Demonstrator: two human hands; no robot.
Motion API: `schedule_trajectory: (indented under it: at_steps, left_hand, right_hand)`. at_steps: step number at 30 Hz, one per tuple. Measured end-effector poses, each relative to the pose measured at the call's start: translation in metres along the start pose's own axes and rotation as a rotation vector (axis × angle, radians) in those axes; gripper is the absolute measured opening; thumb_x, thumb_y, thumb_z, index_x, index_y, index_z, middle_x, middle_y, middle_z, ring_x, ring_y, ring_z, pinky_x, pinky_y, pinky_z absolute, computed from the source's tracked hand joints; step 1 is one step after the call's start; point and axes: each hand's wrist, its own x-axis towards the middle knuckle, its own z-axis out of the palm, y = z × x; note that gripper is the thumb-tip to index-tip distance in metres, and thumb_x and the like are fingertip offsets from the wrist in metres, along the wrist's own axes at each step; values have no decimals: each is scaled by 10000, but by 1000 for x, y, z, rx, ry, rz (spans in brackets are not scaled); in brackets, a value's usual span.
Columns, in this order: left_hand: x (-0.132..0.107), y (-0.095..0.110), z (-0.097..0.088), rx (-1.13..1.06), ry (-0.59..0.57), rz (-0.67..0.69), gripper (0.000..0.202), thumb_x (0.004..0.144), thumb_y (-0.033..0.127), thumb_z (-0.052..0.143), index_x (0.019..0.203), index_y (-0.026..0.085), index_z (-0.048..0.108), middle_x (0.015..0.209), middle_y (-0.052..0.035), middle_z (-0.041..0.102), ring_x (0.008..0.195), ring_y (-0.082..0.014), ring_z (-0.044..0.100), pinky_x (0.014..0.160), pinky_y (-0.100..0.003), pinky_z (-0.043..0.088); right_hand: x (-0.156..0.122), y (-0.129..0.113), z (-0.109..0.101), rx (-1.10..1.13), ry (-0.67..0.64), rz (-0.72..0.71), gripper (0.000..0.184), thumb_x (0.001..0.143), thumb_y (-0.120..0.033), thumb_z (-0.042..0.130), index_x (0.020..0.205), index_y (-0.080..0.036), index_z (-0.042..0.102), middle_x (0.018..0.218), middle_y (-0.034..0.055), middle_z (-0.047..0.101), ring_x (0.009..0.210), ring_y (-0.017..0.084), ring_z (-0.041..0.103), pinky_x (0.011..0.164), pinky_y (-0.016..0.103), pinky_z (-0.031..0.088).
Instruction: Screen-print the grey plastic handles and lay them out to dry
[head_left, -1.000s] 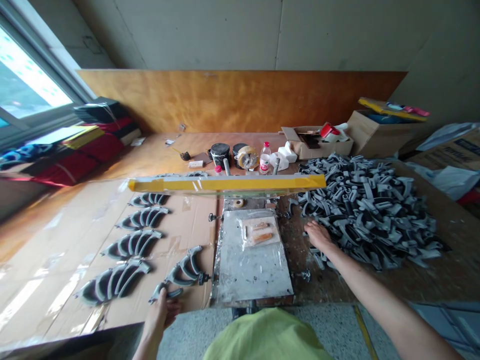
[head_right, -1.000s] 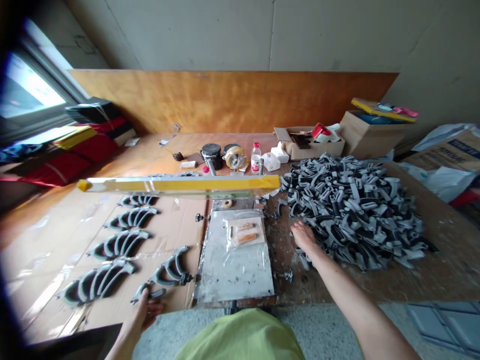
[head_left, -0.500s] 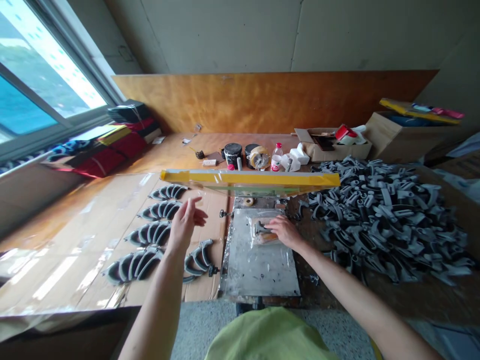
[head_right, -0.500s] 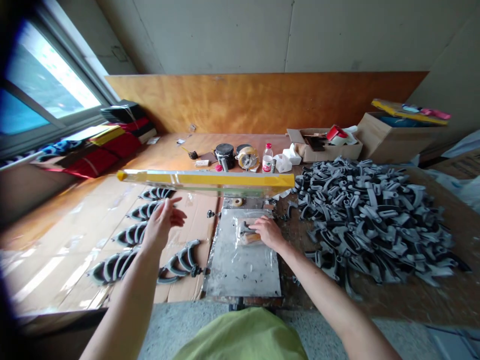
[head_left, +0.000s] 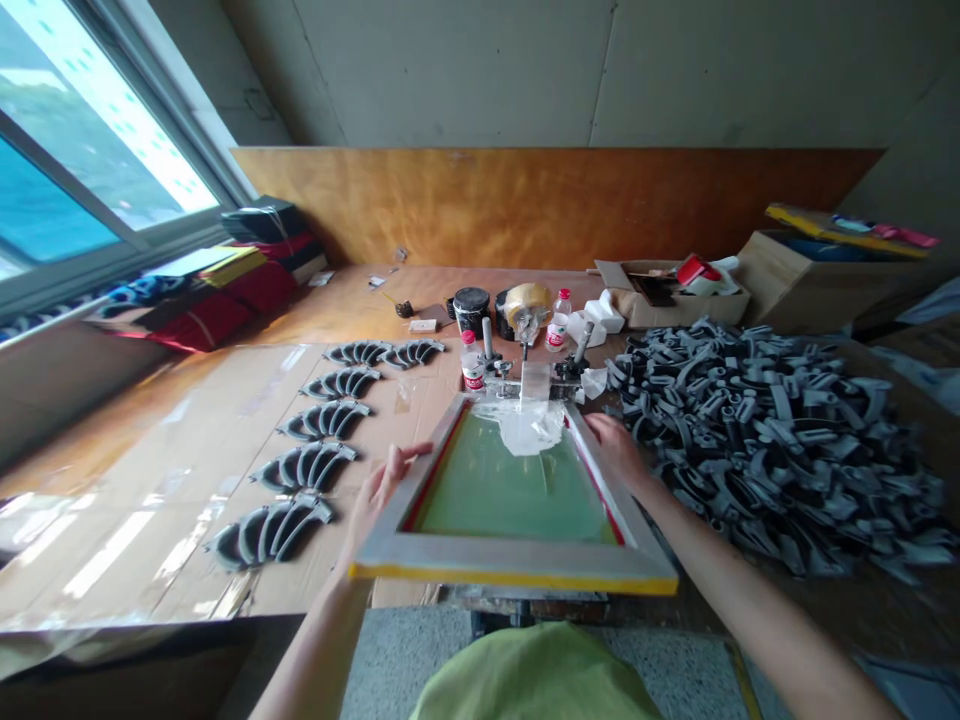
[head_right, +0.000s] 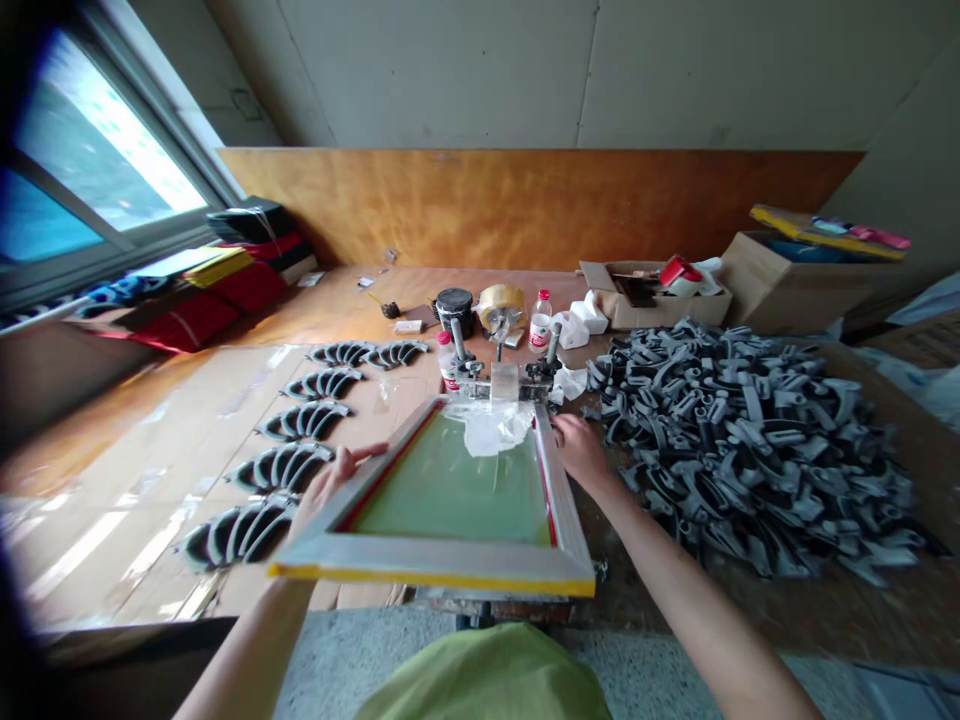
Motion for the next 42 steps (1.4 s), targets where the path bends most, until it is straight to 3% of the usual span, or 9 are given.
schedule_trajectory:
  at_steps: [5,10,13,19,24,28,33,37,42]
  left_hand:
    - [-18,-74,6,28,-88,-213,783,716,647,673,1344,193,564,878,-52,731,811,-241,676,681,-291,519]
    - [-17,-109,22,34,-53,-226,757,755,592,646,1382,188,518,745,-12,686,674,-204,644,608,-272,489]
    - [-15,-113,23,23,-67,-221,740,767,600,628,1378,196,523,752,-11,689,690,-210,647,623,-280,489]
    - [-15,-118,22,16,-54,-237,706,771,597,631,1353,206,552,801,-17,702,736,-207,645,669,-272,480]
    - [-16,-117,23,38,-49,-219,646,788,587,620,1312,210,593,800,-19,698,745,-210,636,679,-270,466]
    - [-18,-116,24,56,-50,-217,638,800,595,602,1301,200,599,844,-35,707,777,-222,643,691,-282,477]
    - [-19,-119,24,79,-41,-218,619,811,599,583,1284,200,605,926,-54,728,837,-231,656,725,-291,493]
    - [-19,-122,24,86,-46,-226,612,823,602,569,1274,190,603,924,-54,730,851,-238,658,738,-296,492]
    - [-18,-123,25,97,-38,-206,594,832,600,561,1261,193,611,936,-51,730,874,-242,660,767,-302,484]
  right_hand:
    - [54,-29,-19,-75,155,-140,500,874,-216,624,1358,-158,513,1366,142,503,1242,271,470,1057,392,391]
    - [76,-66,0,-270,-157,-233,260,832,-192,685,1085,-172,628,1054,99,648,1043,249,560,896,329,459]
    - [71,-67,8,-328,-265,-201,137,873,-193,615,1005,-165,637,1012,108,675,992,233,590,861,301,457]
    - [42,-84,9,-378,-291,-137,194,844,-131,528,986,-132,660,967,154,704,924,252,648,765,295,468]
    - [45,-103,3,-307,-368,-110,215,849,-253,562,1001,-164,684,934,120,723,879,262,667,747,311,461]
    - [50,-101,6,-238,-284,-238,178,841,-132,542,946,-187,676,962,91,701,979,238,610,773,295,442]
    - [22,-82,13,-220,-291,-387,252,811,-9,481,874,-178,659,899,85,668,930,225,570,726,293,428]
    - [-1,-63,-2,-197,-351,-521,263,791,6,487,882,-174,655,904,74,660,921,214,559,732,286,418]
    - [17,-59,-21,-181,-406,-599,217,790,-15,525,814,-197,641,845,42,660,860,196,570,705,274,401]
